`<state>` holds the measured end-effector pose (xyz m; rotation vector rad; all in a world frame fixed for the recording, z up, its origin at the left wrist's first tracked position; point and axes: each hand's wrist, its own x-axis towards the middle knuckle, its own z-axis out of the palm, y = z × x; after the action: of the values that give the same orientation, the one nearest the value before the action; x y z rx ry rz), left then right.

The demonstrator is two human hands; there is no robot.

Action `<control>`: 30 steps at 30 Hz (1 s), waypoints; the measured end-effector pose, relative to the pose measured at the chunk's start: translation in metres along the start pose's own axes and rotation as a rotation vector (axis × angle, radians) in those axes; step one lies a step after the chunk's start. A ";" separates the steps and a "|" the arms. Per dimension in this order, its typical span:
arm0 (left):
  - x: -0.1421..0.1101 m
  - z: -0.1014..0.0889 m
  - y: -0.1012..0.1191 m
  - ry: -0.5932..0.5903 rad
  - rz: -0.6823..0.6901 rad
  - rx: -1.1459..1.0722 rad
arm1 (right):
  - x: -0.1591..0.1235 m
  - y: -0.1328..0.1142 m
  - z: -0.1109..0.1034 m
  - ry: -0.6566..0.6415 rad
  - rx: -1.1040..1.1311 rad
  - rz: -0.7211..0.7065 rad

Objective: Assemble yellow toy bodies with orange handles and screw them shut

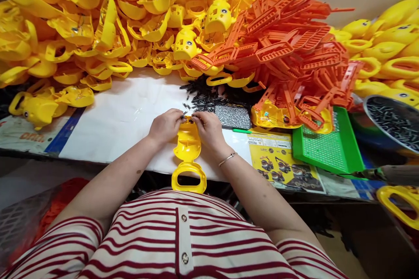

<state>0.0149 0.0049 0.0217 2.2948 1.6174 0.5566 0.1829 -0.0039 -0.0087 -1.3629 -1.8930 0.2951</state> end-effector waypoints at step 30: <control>-0.024 0.008 -0.011 0.097 -0.071 -0.210 | 0.102 0.050 -0.126 0.270 -0.404 -0.017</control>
<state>0.0019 -0.0145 0.0064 2.0792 1.5933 0.7919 0.2924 0.0760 0.0936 -1.5560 -1.7917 -0.2845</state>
